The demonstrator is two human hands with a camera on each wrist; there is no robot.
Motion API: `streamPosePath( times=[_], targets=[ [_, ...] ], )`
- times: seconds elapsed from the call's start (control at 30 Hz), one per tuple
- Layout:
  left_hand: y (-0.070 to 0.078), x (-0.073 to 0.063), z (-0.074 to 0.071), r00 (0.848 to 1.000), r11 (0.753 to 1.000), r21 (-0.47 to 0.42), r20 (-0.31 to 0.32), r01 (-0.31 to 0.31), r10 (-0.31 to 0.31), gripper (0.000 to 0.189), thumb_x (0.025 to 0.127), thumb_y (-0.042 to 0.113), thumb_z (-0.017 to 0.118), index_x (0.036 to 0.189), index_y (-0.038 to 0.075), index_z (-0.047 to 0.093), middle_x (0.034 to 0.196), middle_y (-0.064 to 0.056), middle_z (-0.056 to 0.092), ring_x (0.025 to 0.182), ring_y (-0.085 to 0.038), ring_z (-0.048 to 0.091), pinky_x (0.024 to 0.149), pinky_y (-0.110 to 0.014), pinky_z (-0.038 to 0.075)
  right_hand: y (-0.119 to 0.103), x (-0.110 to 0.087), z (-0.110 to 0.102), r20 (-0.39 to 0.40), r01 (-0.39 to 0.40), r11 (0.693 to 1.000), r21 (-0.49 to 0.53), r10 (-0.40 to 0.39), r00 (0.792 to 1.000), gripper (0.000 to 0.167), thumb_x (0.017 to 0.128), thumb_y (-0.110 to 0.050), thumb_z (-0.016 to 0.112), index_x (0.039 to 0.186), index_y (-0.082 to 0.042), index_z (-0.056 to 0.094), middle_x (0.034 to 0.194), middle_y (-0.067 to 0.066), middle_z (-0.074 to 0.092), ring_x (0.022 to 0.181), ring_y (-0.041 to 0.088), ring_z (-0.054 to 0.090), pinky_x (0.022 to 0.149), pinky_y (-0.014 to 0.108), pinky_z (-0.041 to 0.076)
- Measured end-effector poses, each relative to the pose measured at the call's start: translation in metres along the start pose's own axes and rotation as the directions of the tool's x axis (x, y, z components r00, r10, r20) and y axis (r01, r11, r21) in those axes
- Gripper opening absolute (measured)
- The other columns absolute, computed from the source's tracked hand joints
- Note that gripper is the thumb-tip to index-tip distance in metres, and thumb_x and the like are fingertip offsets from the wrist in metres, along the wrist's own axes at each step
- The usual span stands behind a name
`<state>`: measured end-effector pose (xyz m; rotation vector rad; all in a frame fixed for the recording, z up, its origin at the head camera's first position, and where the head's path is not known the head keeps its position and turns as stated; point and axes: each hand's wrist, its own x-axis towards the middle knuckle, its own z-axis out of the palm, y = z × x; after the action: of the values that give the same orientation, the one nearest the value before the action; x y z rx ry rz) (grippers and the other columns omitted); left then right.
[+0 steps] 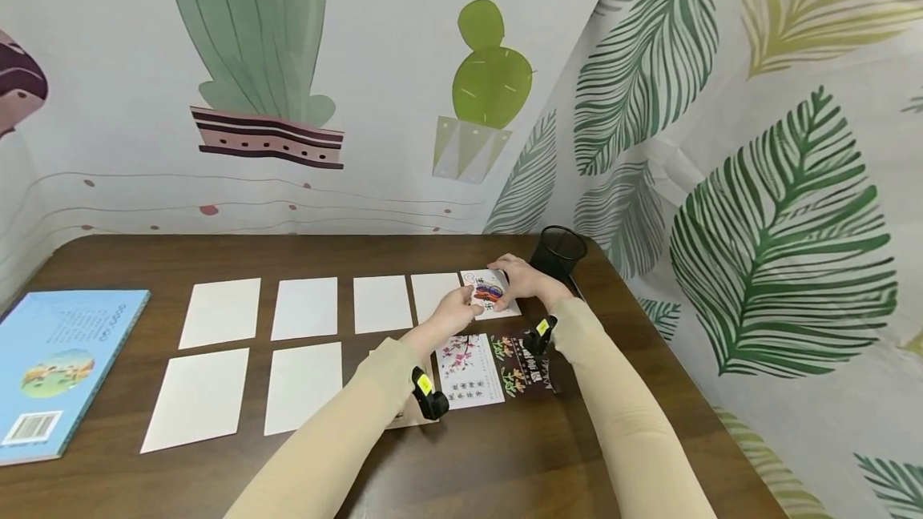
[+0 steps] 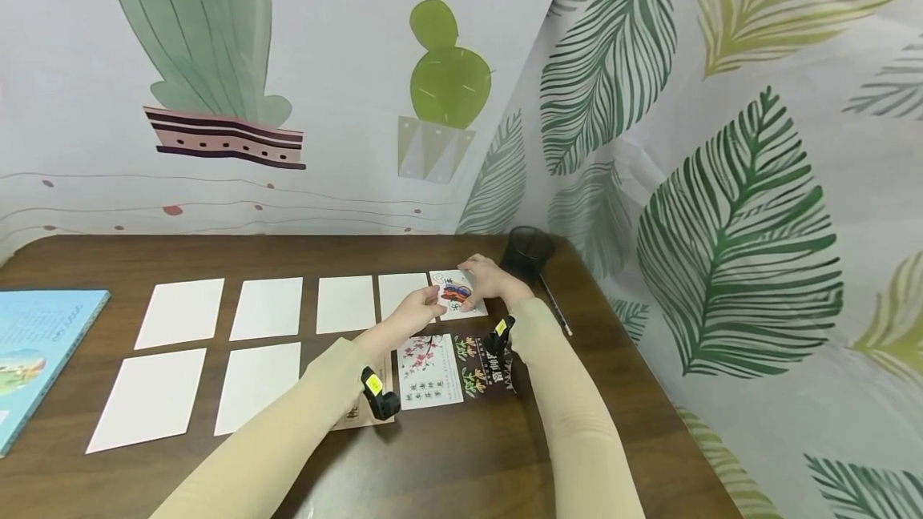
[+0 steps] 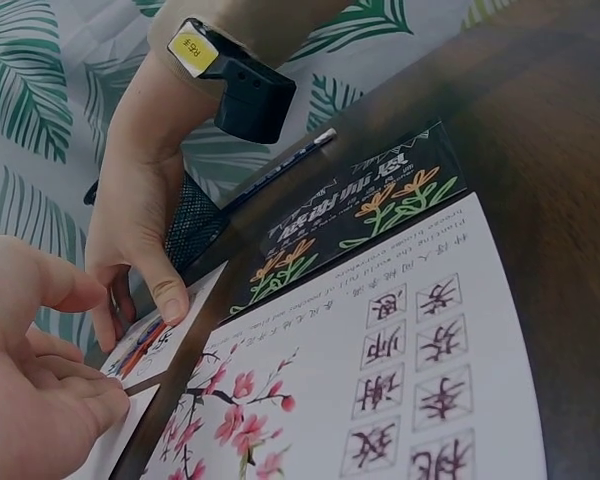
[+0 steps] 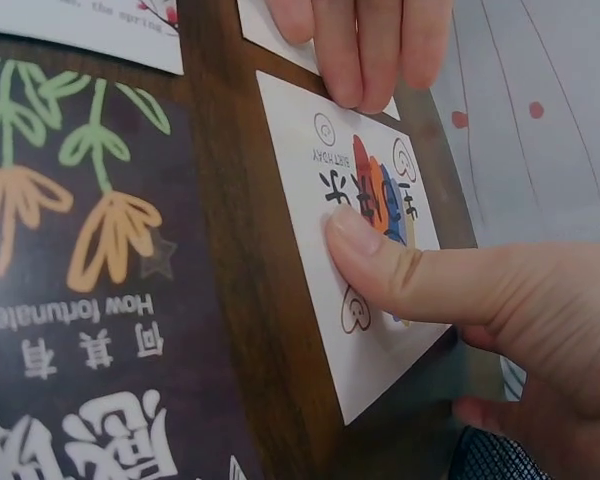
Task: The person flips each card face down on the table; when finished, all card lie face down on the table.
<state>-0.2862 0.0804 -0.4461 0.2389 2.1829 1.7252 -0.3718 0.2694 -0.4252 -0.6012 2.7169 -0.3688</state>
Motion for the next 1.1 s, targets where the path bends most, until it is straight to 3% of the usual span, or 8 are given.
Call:
streamPosePath(
  times=[0.27,0.7,0.87,1.1],
  targets=[
    [-0.0004,0.0005,0.0021,0.999,0.999,0.026,-0.003,-0.032,0.032,0.061,0.095,0.008,0.055,0.149,-0.005,0.031,0.152,-0.027,0.036,0.140,-0.040,0.037,0.114,-0.048,0.037,0.0010,0.0007,-0.0026,-0.012,-0.013,1.000,-0.001,0.013,1.000,0.086,0.071,-0.027,0.088,0.140,0.001,0.045,0.143,0.022,0.040,0.134,0.038,0.039,0.112,0.049,0.038],
    [-0.0012,0.0019,0.0047,1.000,0.999,-0.038,-0.001,-0.030,0.030,0.060,0.095,0.006,0.054,0.149,-0.007,0.030,0.152,-0.027,0.036,0.141,-0.040,0.035,0.115,-0.049,0.034,0.0056,0.0035,-0.0025,0.015,-0.043,0.999,-0.009,0.043,0.999,0.084,0.069,-0.029,0.090,0.135,-0.001,0.046,0.137,0.019,0.044,0.129,0.034,0.040,0.112,0.047,0.037],
    [0.0002,0.0049,0.0019,0.999,0.992,-0.126,-0.051,0.006,-0.012,0.060,0.092,0.006,0.055,0.147,-0.006,0.035,0.149,-0.026,0.041,0.139,-0.040,0.039,0.114,-0.049,0.036,0.0068,0.0036,-0.0005,0.000,-0.036,0.999,0.019,0.036,0.999,0.085,0.069,-0.029,0.090,0.136,0.000,0.046,0.137,0.020,0.043,0.128,0.034,0.039,0.112,0.047,0.037],
    [0.0026,0.0078,-0.0031,0.994,0.962,-0.268,-0.083,0.050,-0.075,0.058,0.092,0.005,0.052,0.145,-0.008,0.036,0.151,-0.026,0.037,0.138,-0.040,0.038,0.115,-0.048,0.035,0.0040,-0.0010,0.0011,-0.015,-0.013,0.997,0.076,0.015,1.000,0.090,0.071,-0.030,0.089,0.142,0.001,0.042,0.146,0.023,0.037,0.135,0.037,0.035,0.113,0.051,0.035]
  ],
)
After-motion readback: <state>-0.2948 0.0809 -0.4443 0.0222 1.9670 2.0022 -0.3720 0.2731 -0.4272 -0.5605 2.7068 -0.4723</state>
